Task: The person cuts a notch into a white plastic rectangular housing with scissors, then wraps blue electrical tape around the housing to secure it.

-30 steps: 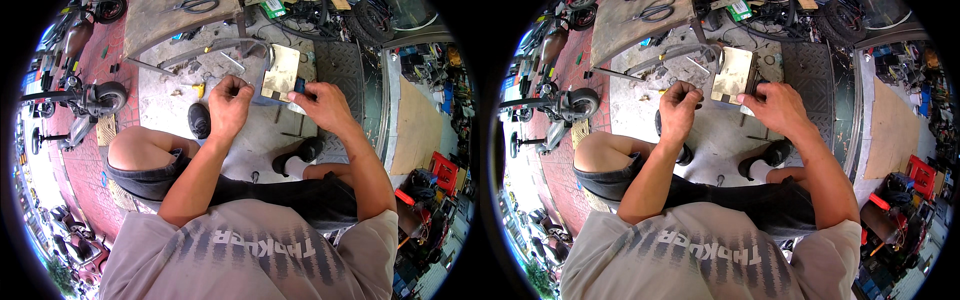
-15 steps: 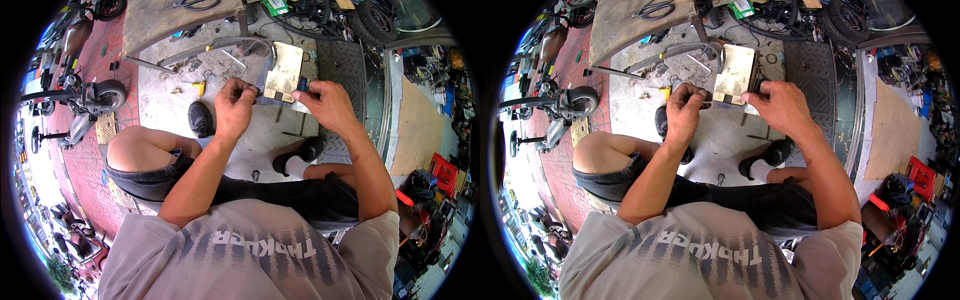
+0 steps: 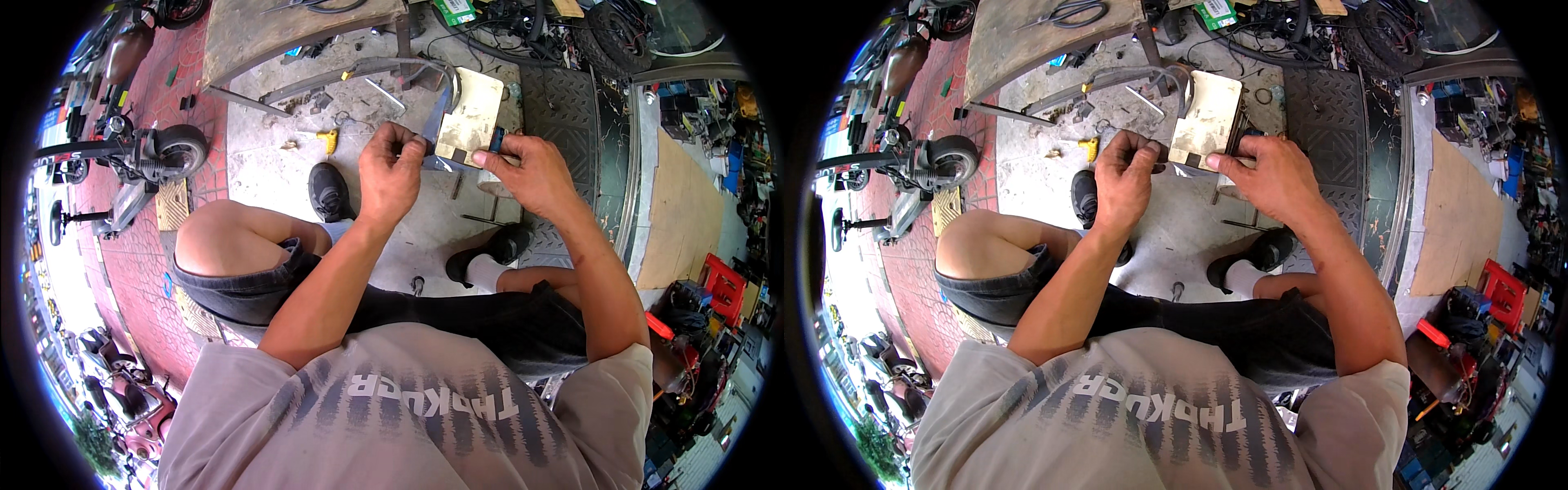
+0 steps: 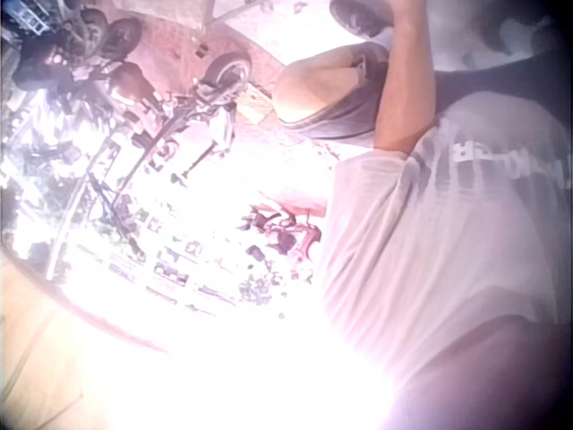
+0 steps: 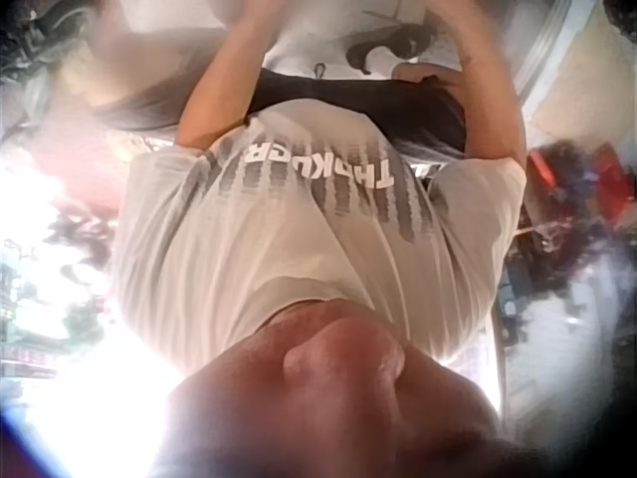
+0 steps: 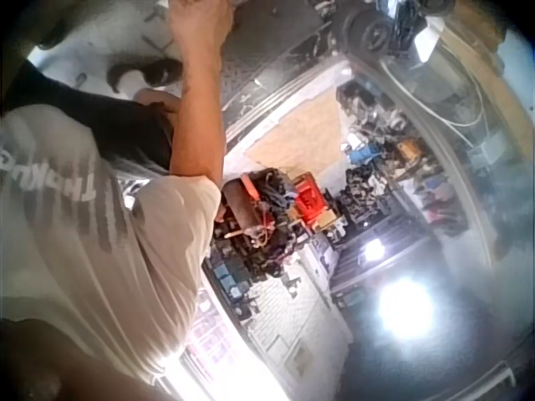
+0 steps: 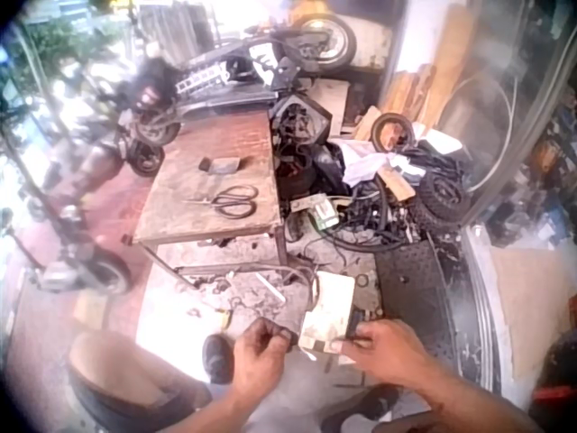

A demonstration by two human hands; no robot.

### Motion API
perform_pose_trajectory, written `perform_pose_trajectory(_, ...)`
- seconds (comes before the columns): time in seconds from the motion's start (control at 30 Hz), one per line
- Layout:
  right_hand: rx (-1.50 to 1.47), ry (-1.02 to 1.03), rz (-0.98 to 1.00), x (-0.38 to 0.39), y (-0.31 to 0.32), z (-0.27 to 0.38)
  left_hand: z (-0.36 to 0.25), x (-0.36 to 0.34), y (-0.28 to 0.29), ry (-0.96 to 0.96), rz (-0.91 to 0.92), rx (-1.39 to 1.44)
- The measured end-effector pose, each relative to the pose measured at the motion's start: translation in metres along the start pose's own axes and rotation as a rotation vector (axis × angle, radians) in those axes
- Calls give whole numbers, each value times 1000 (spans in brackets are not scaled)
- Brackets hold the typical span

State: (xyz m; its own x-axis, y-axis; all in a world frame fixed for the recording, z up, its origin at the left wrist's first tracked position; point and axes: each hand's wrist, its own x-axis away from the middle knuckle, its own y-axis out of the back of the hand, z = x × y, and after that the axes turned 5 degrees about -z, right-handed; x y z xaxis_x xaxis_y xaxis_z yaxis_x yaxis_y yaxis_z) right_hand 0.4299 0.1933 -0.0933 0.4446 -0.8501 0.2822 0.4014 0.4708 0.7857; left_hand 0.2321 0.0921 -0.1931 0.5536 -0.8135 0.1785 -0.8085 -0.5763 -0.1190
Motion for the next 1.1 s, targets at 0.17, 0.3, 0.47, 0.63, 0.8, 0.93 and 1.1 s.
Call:
perform_pose_trajectory(0.17, 54, -46, 15, -1, 2, 5, 2, -1, -1, -77, -7, -63)
perform_pose_trajectory(0.3, 99, -73, 33, -2, 3, 8, 3, 0, -1, -108, -18, -89)
perform_pose_trajectory(0.47, 105, -115, 48, -6, 2, 4, 5, 0, -3, -104, -31, -100)
perform_pose_trajectory(0.63, 134, -123, 57, -7, 5, 7, 3, -1, -2, -128, -22, -122)
perform_pose_trajectory(0.8, 132, -133, 68, -7, 6, 9, 0, 0, -4, -129, -35, -134)
perform_pose_trajectory(0.93, 131, -134, 60, -7, 6, 9, 2, -1, -3, -130, -31, -131)
perform_pose_trajectory(1.1, 141, -100, 33, -5, 3, 7, 3, -1, -2, -122, -26, -104)
